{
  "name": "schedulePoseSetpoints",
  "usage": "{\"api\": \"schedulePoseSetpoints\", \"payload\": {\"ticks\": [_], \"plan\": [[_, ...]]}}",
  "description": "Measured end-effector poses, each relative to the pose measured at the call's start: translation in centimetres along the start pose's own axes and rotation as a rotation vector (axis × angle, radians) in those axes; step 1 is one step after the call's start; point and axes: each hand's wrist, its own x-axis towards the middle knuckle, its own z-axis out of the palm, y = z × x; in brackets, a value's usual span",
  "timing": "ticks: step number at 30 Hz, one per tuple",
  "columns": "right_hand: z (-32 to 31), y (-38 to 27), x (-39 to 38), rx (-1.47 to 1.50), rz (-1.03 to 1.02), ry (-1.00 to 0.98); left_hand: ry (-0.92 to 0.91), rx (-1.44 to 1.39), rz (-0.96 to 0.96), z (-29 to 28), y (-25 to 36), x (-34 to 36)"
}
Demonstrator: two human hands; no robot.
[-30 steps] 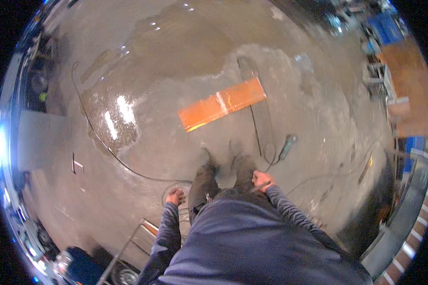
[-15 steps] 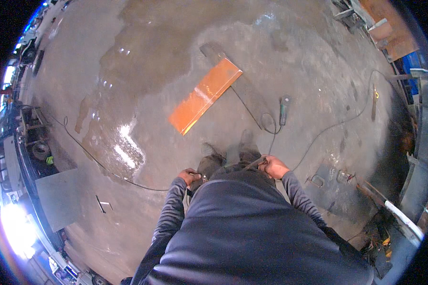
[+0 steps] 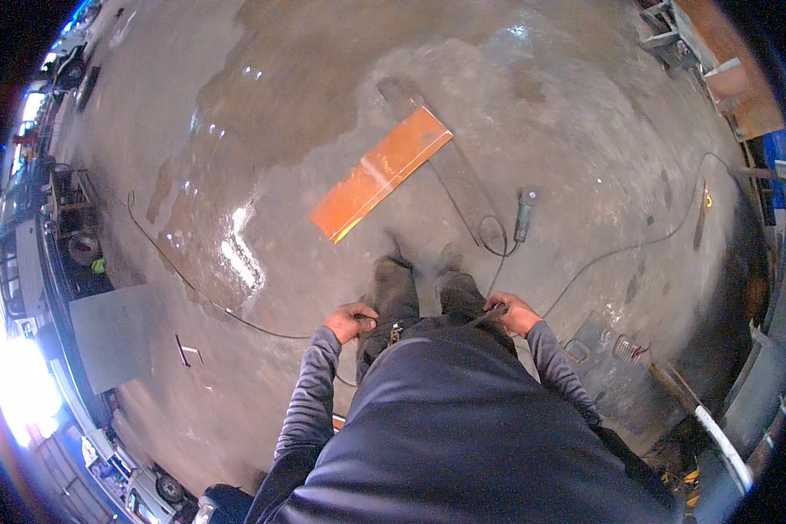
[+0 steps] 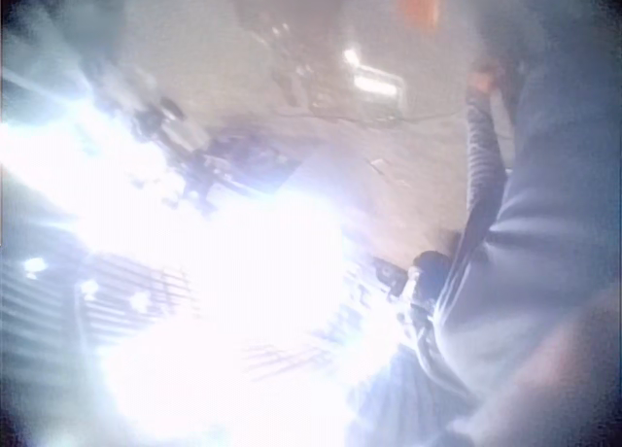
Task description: The person sits on the floor and uses an angle grinder to cut a rectangular metal sheet. They hold the sheet with one hand and operate the grinder with the other, creating sparks as they cut along a marked line.
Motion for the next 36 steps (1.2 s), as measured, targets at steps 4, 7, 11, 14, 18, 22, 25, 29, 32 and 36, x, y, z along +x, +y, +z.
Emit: {"api": "schedulePoseSetpoints", "payload": {"ticks": [4, 7, 11, 14, 18, 22, 25, 29, 32, 36], "plan": [[-0.7, -1.6, 0.2, 0.001, 0.033, -0.037, -0.07, 0.056, 0.004, -0.7, -1.4, 3.3], [-1.1, -1.4, 0.5, 0.134, 0.12, -0.025, -0.145, 0.073, 0.029, -1.9, 1.2, 5.7], [-0.7, -5.2, 0.3, 0.109, 0.181, 0.003, -0.268, 0.249, -0.021, -5.3, 4.9, 8.3], [-0.4, -6.3, 1.6, 0.248, 0.203, -0.048, -0.292, 0.357, -0.011, -7.4, 8.0, 9.2], [-0.5, -7.1, 4.4, 0.212, 0.216, -0.111, -0.286, 0.44, -0.135, -8.1, 8.5, 14.1], [-1.8, -5.7, 10.4, 0.232, 0.324, -0.23, 0.085, 0.268, 0.198, -6.9, 6.2, 24.3], [-3.8, -0.9, 18.1, 0.059, 0.264, -0.292, 0.23, 0.297, 0.222, -5.3, 10.6, 31.9], [-5.6, 2.2, 31.7, 0.043, 0.29, -0.153, 0.28, 0.223, 0.44, -1.6, 11.1, 43.2], [-4.8, 7.3, 43.6, 0.088, 0.287, 0.007, 0.158, 0.166, 0.468, -0.1, 11.6, 48.9], [-2.3, 11.5, 57.1, 0.269, 0.44, 0.015, 0.119, 0.202, 0.492, 0.8, 10.2, 54.6]]}}
